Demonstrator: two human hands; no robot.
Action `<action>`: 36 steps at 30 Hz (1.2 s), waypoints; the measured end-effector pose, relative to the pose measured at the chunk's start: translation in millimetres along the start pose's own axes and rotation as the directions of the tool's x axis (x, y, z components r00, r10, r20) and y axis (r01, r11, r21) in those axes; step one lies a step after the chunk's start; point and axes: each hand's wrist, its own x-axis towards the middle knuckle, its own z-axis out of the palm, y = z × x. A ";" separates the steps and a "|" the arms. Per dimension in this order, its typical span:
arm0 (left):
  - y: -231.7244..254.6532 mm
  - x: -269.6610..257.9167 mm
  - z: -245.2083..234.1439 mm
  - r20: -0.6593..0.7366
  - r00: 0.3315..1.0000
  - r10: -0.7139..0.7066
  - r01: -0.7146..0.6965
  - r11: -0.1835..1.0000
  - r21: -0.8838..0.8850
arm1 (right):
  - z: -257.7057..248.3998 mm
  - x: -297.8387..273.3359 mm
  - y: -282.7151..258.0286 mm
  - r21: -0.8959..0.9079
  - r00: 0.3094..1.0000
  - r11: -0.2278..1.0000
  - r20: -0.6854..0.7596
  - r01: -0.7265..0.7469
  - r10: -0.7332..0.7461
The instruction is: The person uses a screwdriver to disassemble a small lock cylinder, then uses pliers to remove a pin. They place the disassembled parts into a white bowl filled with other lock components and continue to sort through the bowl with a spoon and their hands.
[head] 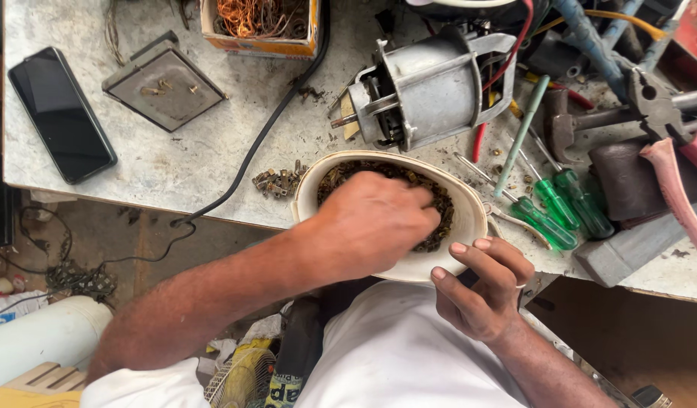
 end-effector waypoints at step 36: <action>38.5 -36.4 -9.7 -0.254 0.828 -0.501 0.178 0.663 -0.727 | -50.0 3.2 -10.3 0.262 0.965 0.943 -0.107 -0.205 0.239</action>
